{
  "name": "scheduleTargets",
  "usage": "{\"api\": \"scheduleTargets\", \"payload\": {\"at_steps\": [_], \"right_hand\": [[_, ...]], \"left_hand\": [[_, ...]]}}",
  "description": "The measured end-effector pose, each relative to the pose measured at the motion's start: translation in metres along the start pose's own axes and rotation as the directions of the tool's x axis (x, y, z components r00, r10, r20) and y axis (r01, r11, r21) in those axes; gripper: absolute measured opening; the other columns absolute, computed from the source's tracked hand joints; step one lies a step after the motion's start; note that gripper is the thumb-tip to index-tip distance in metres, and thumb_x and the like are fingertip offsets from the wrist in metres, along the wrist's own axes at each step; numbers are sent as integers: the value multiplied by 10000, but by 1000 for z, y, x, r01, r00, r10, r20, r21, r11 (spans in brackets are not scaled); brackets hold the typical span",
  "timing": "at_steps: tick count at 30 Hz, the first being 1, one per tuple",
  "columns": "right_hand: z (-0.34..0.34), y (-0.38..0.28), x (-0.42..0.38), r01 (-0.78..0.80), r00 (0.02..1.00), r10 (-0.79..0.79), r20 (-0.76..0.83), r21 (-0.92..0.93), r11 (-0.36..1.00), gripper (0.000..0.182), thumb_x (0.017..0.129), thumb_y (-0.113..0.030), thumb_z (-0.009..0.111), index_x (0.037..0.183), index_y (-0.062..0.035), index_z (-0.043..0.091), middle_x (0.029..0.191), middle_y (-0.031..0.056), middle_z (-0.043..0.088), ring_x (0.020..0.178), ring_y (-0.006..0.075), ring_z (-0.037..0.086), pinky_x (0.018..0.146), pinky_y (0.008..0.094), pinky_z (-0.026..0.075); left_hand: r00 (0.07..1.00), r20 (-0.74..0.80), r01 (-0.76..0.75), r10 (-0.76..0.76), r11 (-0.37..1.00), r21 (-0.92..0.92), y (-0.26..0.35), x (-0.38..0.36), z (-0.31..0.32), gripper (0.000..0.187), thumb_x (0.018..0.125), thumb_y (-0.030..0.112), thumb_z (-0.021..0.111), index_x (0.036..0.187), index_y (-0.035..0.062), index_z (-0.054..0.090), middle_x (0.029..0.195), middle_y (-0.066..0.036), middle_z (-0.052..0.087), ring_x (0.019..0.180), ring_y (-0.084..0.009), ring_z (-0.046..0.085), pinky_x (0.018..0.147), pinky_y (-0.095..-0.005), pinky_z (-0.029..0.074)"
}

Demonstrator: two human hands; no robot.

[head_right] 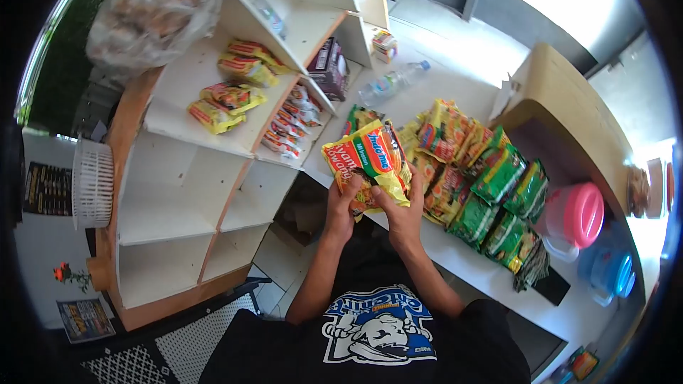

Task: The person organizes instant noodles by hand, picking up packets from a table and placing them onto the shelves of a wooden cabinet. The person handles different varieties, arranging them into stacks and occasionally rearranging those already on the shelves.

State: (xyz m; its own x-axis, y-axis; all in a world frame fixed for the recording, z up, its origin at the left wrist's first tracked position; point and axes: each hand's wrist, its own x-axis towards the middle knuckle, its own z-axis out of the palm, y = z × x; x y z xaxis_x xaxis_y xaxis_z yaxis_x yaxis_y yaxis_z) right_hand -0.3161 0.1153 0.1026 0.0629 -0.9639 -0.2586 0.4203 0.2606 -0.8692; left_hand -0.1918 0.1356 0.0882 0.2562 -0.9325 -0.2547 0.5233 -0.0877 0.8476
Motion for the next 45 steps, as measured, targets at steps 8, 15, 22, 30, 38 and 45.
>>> {"api": "scheduleTargets", "payload": {"at_steps": [8,15,22,30,38,45], "right_hand": [[77,-32,39,336,941,-316,121,-208,919,709,837,-103,823,1399,-5,402,1292,116,547,1187,193,568,1031,330,470],[118,-42,53,444,883,-407,233,-140,885,700,829,-131,834,1375,-3,416,1282,121,557,1171,200,585,1011,336,492],[171,-50,67,649,716,-449,535,-274,709,774,777,-247,866,1363,20,436,1165,232,677,1091,315,698,914,385,556],[242,-21,80,806,567,-447,692,-355,473,792,799,-296,830,1412,-4,421,1212,253,642,1120,423,640,971,460,511],[258,-30,100,857,459,-181,870,-380,348,824,846,-383,726,1456,32,359,1122,263,652,1045,433,646,892,514,523],[256,-14,109,905,411,-171,895,-379,193,887,821,-362,692,1509,19,282,1140,275,646,1056,449,634,919,516,514]], "left_hand": [[694,-451,-398,562,821,410,101,61,-19,764,1041,388,475,1589,-21,133,1645,-220,180,1510,-335,248,1226,-423,198],[498,-619,-542,607,775,324,122,115,-39,701,990,189,541,1550,-38,185,1581,-244,292,1449,-316,353,1198,-413,265],[657,-347,-602,669,743,293,112,149,-75,665,964,159,611,1495,-52,271,1550,-250,319,1406,-340,402,1168,-417,316],[822,-197,-420,535,802,424,103,141,-76,640,957,172,631,1464,-53,311,1521,-242,356,1374,-330,433,1143,-417,344],[876,-157,-304,457,774,555,95,119,-74,616,950,184,651,1432,-53,351,1492,-234,392,1342,-319,463,1119,-416,371],[790,-190,-279,583,618,735,66,62,-66,595,944,195,669,1405,-54,386,1467,-227,424,1313,-310,490,1097,-416,395]]}}
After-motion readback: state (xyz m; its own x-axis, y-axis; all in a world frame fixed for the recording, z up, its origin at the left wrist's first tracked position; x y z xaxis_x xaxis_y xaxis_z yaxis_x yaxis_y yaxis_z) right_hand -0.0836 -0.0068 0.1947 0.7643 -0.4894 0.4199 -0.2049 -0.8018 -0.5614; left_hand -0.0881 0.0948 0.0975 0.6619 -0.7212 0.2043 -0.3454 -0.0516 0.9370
